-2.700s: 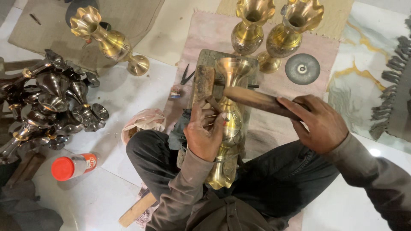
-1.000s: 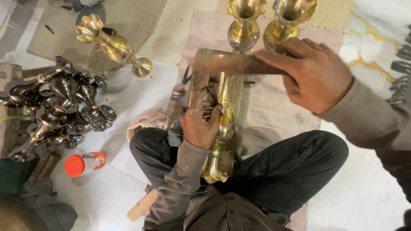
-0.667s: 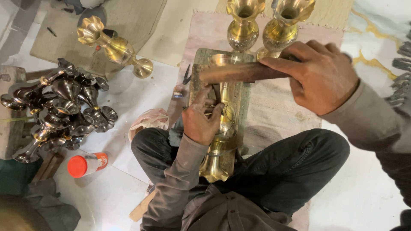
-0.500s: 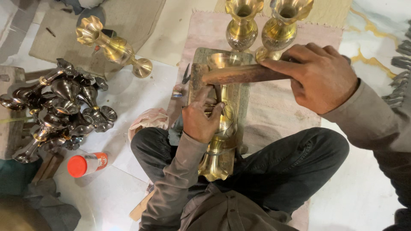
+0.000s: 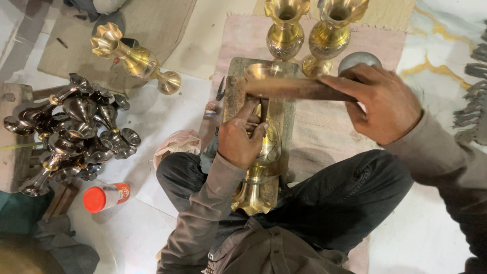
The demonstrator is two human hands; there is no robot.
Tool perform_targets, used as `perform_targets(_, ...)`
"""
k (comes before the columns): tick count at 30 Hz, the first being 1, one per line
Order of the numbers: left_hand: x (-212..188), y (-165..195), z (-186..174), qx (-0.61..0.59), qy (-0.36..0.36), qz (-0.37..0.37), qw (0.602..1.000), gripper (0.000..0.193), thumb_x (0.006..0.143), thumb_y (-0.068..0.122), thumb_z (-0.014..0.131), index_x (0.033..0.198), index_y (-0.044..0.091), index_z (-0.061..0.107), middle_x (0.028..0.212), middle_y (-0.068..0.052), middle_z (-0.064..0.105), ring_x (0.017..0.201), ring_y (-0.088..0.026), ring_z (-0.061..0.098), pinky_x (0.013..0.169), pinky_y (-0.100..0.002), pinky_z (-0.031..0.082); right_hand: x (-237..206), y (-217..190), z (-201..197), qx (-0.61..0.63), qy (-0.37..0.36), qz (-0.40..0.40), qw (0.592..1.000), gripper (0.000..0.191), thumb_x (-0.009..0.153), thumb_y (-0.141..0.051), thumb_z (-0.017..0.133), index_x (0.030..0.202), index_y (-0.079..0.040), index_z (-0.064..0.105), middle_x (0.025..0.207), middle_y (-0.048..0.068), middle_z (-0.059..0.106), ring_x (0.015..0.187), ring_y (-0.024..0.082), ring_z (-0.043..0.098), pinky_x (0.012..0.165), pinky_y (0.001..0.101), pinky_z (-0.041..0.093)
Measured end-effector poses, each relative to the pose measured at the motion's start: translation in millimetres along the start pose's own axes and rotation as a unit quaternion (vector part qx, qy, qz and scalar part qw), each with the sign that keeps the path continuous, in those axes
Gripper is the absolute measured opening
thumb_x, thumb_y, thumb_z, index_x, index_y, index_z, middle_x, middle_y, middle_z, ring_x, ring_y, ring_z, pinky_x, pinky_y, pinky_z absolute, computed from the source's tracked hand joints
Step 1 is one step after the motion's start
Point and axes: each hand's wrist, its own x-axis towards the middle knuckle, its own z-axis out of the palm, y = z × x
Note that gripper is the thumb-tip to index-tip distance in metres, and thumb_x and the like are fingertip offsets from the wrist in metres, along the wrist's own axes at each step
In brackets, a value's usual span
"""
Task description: The person sits cross-legged on the floor with a brass vase held on a wooden board on their lap. They hold a chisel against the vase surface and strike it with a wooden mallet, working repeatedly around the body of the vase to cut a decorative pattern into the brass.
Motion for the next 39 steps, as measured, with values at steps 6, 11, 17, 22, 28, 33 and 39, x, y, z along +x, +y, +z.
perform_targets(6, 6.0, -1.2, -1.4, 0.021, -0.040, 0.014, 0.999, 0.056, 0.086, 0.008, 0.076, 0.139, 0.011, 0.059, 0.096, -0.015, 0.079, 0.083, -0.025, 0.081, 0.069, -0.035, 0.064, -6.1, -1.9, 2.3, 0.037, -0.025, 0.056, 0.997, 0.064, 0.082, 0.001, 0.065, 0.145, -0.014, 0.063, 0.102, 0.013, 0.063, 0.081, 0.028, 0.061, 0.070, 0.0418, 0.055)
perform_targets(11, 11.7, -5.1, -0.9, 0.035, -0.047, 0.012, 0.998, 0.058, 0.083, 0.009, 0.078, 0.138, 0.010, 0.060, 0.095, -0.015, 0.079, 0.084, -0.025, 0.081, 0.071, -0.036, 0.064, -10.4, -7.1, 1.2, 0.069, 0.004, 0.073, 0.995, 0.066, 0.082, 0.000, 0.065, 0.145, -0.016, 0.062, 0.108, 0.013, 0.063, 0.083, 0.028, 0.064, 0.072, 0.0430, 0.056)
perform_targets(17, 11.6, -6.2, -1.8, 0.028, -0.054, 0.006, 0.998, 0.059, 0.082, 0.010, 0.080, 0.137, 0.010, 0.061, 0.092, -0.015, 0.078, 0.083, -0.024, 0.080, 0.071, -0.035, 0.064, -7.8, -14.4, -5.1, 0.077, 0.010, 0.078, 0.994, 0.067, 0.083, 0.000, 0.067, 0.147, -0.017, 0.058, 0.113, 0.014, 0.063, 0.091, 0.033, 0.067, 0.076, 0.0474, 0.056)
perform_targets(22, 15.2, -3.9, -4.4, 0.036, -0.075, 0.017, 0.996, 0.058, 0.081, 0.012, 0.081, 0.136, 0.013, 0.062, 0.089, -0.014, 0.078, 0.081, -0.025, 0.080, 0.070, -0.036, 0.063, -7.5, -21.7, -5.1, 0.159, 0.013, 0.149, 0.976, 0.064, 0.086, 0.001, 0.065, 0.147, -0.016, 0.059, 0.116, 0.016, 0.064, 0.087, 0.033, 0.066, 0.069, 0.0438, 0.057)
perform_targets(28, 18.0, -2.7, -7.4, 0.038, -0.108, 0.044, 0.992, 0.058, 0.083, 0.011, 0.078, 0.138, 0.015, 0.062, 0.088, -0.014, 0.077, 0.081, -0.027, 0.079, 0.070, -0.038, 0.061, -17.8, -27.7, 3.7, 0.193, 0.037, 0.154, 0.968, 0.063, 0.085, 0.003, 0.063, 0.146, -0.014, 0.061, 0.119, 0.019, 0.064, 0.093, 0.032, 0.069, 0.077, 0.0404, 0.060)
perform_targets(33, 23.5, -1.2, -10.9, 0.035, -0.135, 0.056, 0.989, 0.060, 0.082, 0.011, 0.080, 0.139, 0.017, 0.061, 0.093, -0.014, 0.078, 0.080, -0.027, 0.079, 0.071, -0.038, 0.061, -29.8, -35.1, 10.6, 0.241, 0.067, 0.178, 0.952, 0.061, 0.087, 0.002, 0.063, 0.146, -0.015, 0.061, 0.121, 0.018, 0.064, 0.100, 0.031, 0.070, 0.082, 0.0396, 0.060)
perform_targets(39, 28.8, 2.6, -12.7, 0.058, -0.174, 0.062, 0.981, 0.057, 0.084, 0.011, 0.079, 0.138, 0.015, 0.062, 0.095, -0.013, 0.079, 0.083, -0.028, 0.079, 0.071, -0.039, 0.061, -42.1, -39.8, 19.9, 0.199, 0.067, 0.193, 0.959, 0.061, 0.084, 0.005, 0.066, 0.143, -0.014, 0.064, 0.121, 0.018, 0.065, 0.100, 0.034, 0.069, 0.083, 0.0401, 0.057)
